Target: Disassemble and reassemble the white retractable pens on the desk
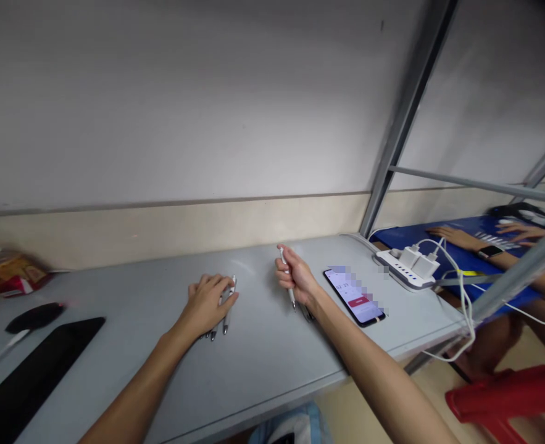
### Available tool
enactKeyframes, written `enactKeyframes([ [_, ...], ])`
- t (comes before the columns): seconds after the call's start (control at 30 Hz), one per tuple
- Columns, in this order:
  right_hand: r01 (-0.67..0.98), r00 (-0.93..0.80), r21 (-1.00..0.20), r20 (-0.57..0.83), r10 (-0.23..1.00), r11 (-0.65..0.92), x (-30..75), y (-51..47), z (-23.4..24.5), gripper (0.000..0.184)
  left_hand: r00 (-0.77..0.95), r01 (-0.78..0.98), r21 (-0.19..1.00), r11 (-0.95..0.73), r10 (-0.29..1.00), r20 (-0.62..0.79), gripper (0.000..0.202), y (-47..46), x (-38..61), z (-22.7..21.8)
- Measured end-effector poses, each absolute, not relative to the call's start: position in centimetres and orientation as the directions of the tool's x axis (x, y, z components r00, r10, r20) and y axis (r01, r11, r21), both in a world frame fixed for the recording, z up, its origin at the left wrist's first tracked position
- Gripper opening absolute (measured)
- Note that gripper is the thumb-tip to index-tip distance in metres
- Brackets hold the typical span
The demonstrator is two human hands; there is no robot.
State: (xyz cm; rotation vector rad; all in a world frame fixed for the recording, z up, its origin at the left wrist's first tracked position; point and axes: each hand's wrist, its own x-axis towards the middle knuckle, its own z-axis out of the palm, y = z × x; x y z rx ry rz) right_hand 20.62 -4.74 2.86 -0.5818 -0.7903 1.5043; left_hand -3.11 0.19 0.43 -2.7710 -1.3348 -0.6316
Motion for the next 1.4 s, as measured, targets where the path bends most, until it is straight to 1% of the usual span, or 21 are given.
enactKeyframes([
  [0.17, -0.582, -0.093, -0.813, 0.095, 0.991, 0.023, 20.3, -4.7, 2.6, 0.03, 0.568, 0.73, 0.19, -0.656, 0.738, 0.364, 0.025, -0.1, -3.0, 0.6],
  [0.27, -0.489, -0.071, -0.871, 0.081, 0.994, 0.036, 20.0, -4.6, 2.2, 0.032, 0.592, 0.711, 0.19, -0.677, 0.722, 0.358, 0.025, -0.2, -2.9, 0.5],
  [0.43, -0.209, 0.029, -0.975, 0.069, 0.997, 0.074, 19.7, -4.3, 1.6, 0.028, 0.61, 0.688, 0.219, -0.692, 0.714, 0.343, 0.024, -0.2, -3.1, 0.4],
  [0.53, 0.063, 0.086, -0.99, 0.133, 0.987, 0.128, 20.0, -4.1, 1.2, 0.023, 0.628, 0.666, 0.242, -0.705, 0.706, 0.327, 0.023, -0.2, -3.1, 0.3],
  [0.6, 0.288, 0.139, -0.944, 0.208, 0.968, 0.161, 20.4, -3.9, 1.0, 0.02, 0.637, 0.655, 0.249, -0.714, 0.698, 0.325, 0.024, -0.2, -3.1, 0.2],
  [0.67, 0.496, 0.183, -0.852, 0.288, 0.94, 0.165, 20.8, -3.9, 0.8, 0.018, 0.651, 0.647, 0.242, -0.723, 0.689, 0.319, 0.025, -0.3, -3.0, 0.1],
  [0.73, 0.669, 0.21, -0.734, 0.339, 0.917, 0.118, 21.1, -3.9, 0.7, 0.019, 0.667, 0.641, 0.229, -0.732, 0.68, 0.305, 0.025, -0.4, -2.9, 0.1],
  [0.8, 0.767, 0.231, -0.641, 0.325, 0.917, 0.034, 21.3, -4.1, 0.7, 0.021, 0.677, 0.641, 0.22, -0.736, 0.677, 0.289, 0.025, -0.6, -2.8, 0.1],
  [0.93, 0.823, 0.261, -0.56, 0.228, 0.938, -0.093, 21.5, -4.2, 0.8, 0.022, 0.664, 0.67, 0.209, -0.712, 0.701, 0.26, 0.024, -0.6, -2.5, 0.2],
  [1.1, 0.857, 0.26, -0.493, 0.158, 0.952, -0.152, 21.8, -4.2, 0.8, 0.022, 0.621, 0.703, 0.213, -0.678, 0.732, 0.279, 0.024, -0.6, -2.4, 0.4],
  [1.27, 0.857, 0.218, -0.495, 0.098, 0.971, -0.143, 21.8, -4.4, 0.8, 0.024, 0.586, 0.703, 0.261, -0.662, 0.747, 0.314, 0.025, -0.5, -2.4, 0.7],
  [1.4, 0.852, 0.215, -0.503, 0.089, 0.973, -0.142, 21.8, -4.5, 1.0, 0.028, 0.587, 0.692, 0.276, -0.667, 0.743, 0.322, 0.029, -0.4, -2.4, 0.7],
])
